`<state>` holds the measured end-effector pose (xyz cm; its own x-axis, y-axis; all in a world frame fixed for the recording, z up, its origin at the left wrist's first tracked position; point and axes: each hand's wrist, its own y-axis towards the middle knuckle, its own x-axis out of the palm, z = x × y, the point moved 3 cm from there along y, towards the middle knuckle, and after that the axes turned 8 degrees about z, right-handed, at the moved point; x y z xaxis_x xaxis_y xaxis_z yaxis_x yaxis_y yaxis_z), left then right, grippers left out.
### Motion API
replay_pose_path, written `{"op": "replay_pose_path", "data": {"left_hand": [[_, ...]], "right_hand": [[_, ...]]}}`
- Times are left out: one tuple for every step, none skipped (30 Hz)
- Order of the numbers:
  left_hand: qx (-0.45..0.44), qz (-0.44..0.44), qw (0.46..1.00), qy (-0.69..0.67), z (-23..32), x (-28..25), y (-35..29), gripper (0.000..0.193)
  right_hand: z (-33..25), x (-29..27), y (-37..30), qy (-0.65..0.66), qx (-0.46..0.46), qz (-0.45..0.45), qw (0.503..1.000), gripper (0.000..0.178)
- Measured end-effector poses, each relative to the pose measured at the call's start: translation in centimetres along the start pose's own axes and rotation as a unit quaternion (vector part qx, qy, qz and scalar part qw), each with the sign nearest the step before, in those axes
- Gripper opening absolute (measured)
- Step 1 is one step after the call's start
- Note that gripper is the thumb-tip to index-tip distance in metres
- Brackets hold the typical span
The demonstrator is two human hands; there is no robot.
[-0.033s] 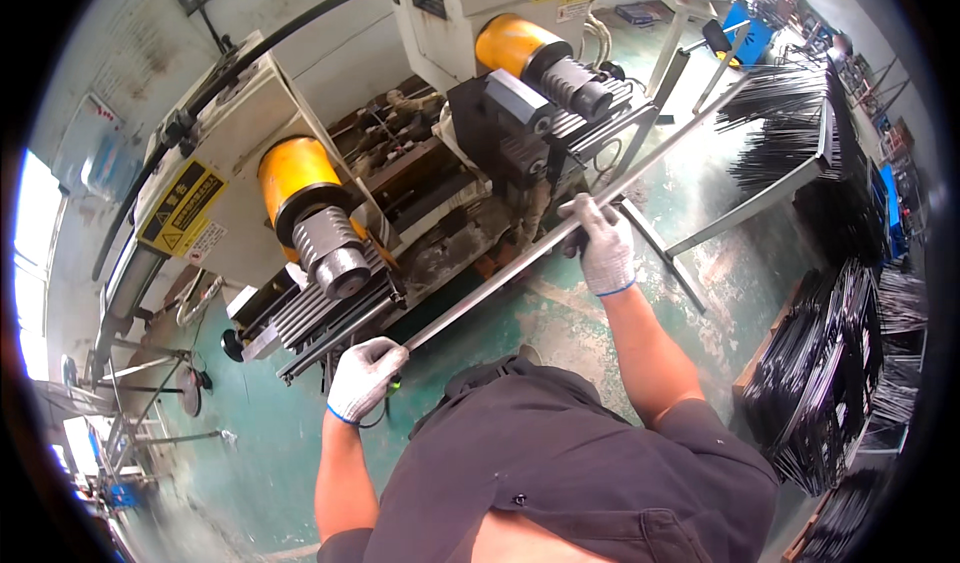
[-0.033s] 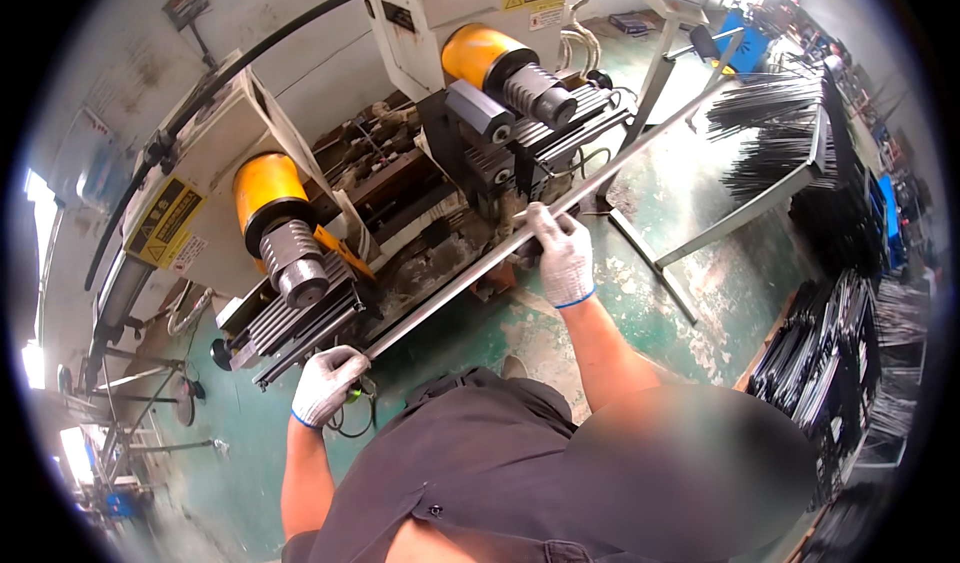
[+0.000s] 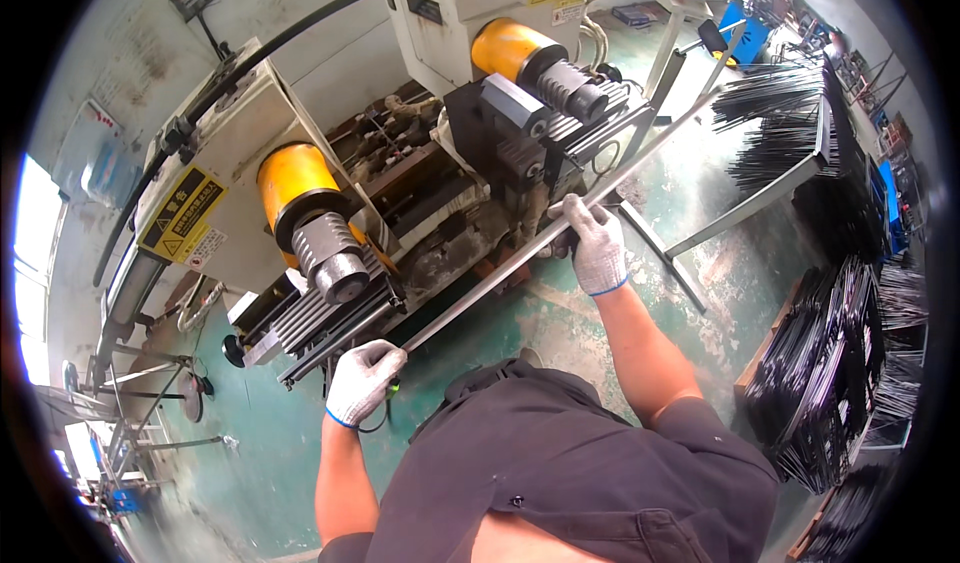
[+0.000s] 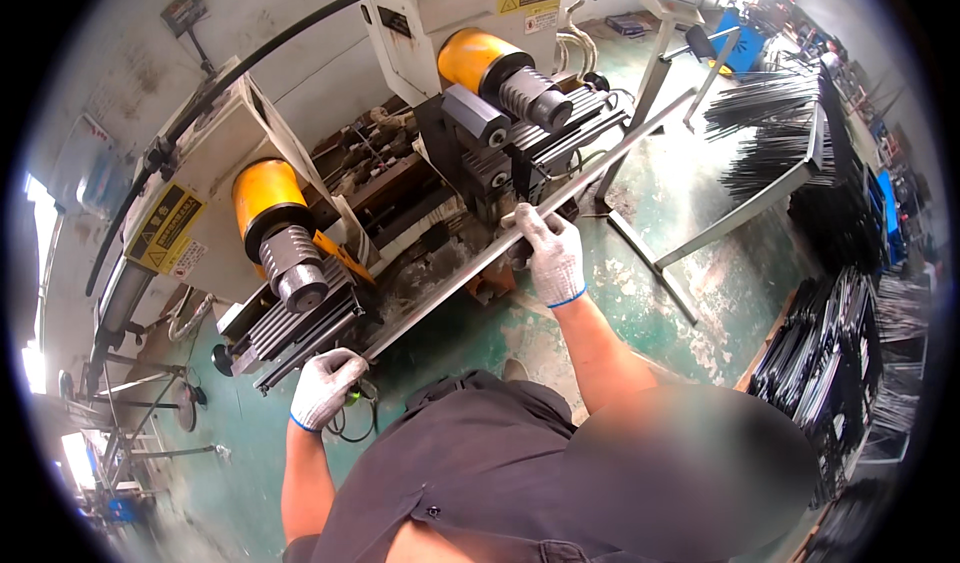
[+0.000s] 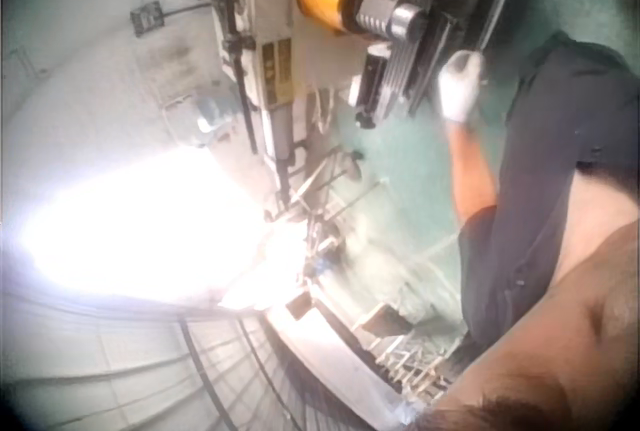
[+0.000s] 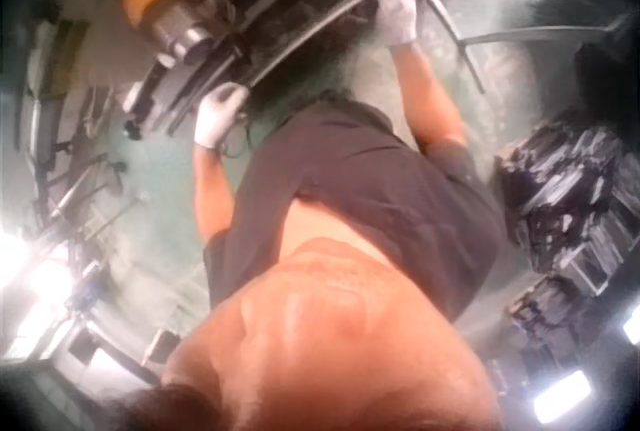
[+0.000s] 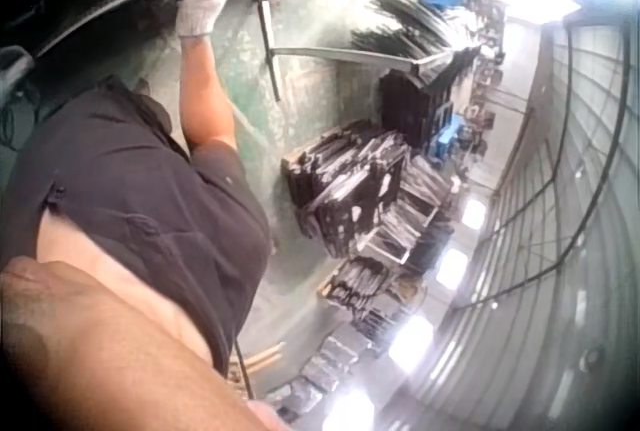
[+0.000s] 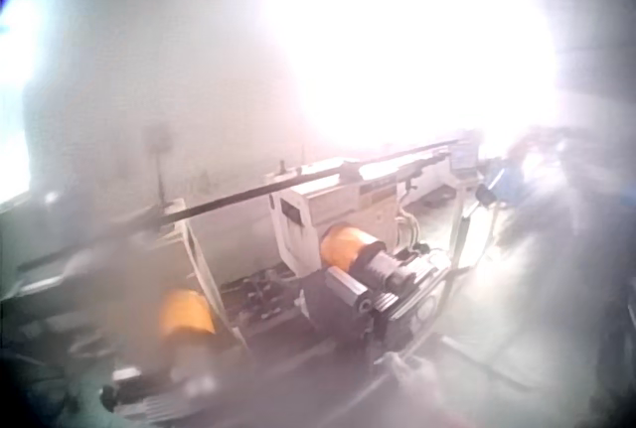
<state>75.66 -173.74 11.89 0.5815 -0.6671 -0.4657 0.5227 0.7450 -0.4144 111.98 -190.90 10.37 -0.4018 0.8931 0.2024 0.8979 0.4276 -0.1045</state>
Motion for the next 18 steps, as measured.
{"op": "replay_pose_path", "data": {"left_hand": [[0.010,0.003,1.000,-0.004,0.2,-0.1,0.2,0.026],[0.017,0.006,1.000,-0.007,0.1,-0.3,0.3,0.026],[0.024,0.010,1.000,-0.010,0.0,-0.5,0.3,0.026],[0.025,0.020,0.999,-0.002,-0.3,-0.9,0.4,0.026],[0.025,0.031,0.999,0.005,-0.6,-1.4,0.3,0.026],[0.025,0.042,0.999,0.013,-0.7,-1.6,0.3,0.026],[0.031,0.054,0.998,0.010,-0.5,-1.9,0.0,0.025],[0.039,0.061,0.997,0.007,-0.6,-2.1,0.0,0.024],[0.047,0.069,0.997,0.005,-0.8,-2.4,0.1,0.024],[0.055,0.076,0.996,0.003,-1.0,-2.8,0.2,0.023],[0.064,0.093,0.993,0.017,-1.0,-3.3,0.1,0.023],[0.085,0.107,0.990,0.025,-1.5,-3.7,0.3,0.024],[0.107,0.122,0.986,0.032,-2.4,-4.2,0.7,0.024],[0.129,0.136,0.982,0.040,-2.5,-4.6,0.8,0.024],[0.117,0.137,0.983,0.039,-2.6,-5.1,0.6,0.025],[0.113,0.139,0.983,0.045,-2.6,-5.6,0.4,0.025],[0.111,0.138,0.983,0.052,-2.1,-5.9,0.1,0.025],[0.109,0.137,0.983,0.059,-1.8,-6.2,0.1,0.024]], "right_hand": [[-0.6,0.2,0.1,0.007,0.012,0.005,1.000,0.039],[-0.7,0.3,0.4,0.015,0.002,0.016,1.000,0.039],[-0.7,0.4,1.1,0.023,-0.009,0.026,0.999,0.039],[-0.8,0.5,1.7,0.031,-0.019,0.036,0.999,0.039],[-1.0,0.1,2.3,0.011,-0.020,0.028,0.999,0.039],[-1.0,-0.2,3.0,0.017,0.024,0.015,0.999,0.039],[-1.2,-0.3,3.5,0.018,0.031,0.014,0.999,0.039],[-1.5,-0.3,3.9,0.019,0.039,0.014,0.999,0.040],[-1.1,-0.2,4.8,0.035,0.008,0.018,0.999,0.043],[-0.6,-0.4,5.7,0.028,0.015,0.015,0.999,0.043],[-0.6,-0.5,6.3,0.020,0.021,0.011,1.000,0.044],[-0.7,-0.6,6.7,0.013,0.028,0.007,0.999,0.044],[-0.9,-0.3,7.1,0.020,-0.028,0.041,0.999,0.042],[-1.1,-0.4,8.2,0.017,-0.019,0.041,0.999,0.038],[-1.3,-0.9,8.8,0.047,-0.027,0.080,0.995,0.036],[-1.5,-1.2,9.3,0.078,-0.034,0.118,0.989,0.035],[-1.2,-2.4,10.8,0.115,-0.024,0.137,0.984,0.034],[-0.9,-3.8,12.4,0.158,-0.034,0.142,0.977,0.028]]}}
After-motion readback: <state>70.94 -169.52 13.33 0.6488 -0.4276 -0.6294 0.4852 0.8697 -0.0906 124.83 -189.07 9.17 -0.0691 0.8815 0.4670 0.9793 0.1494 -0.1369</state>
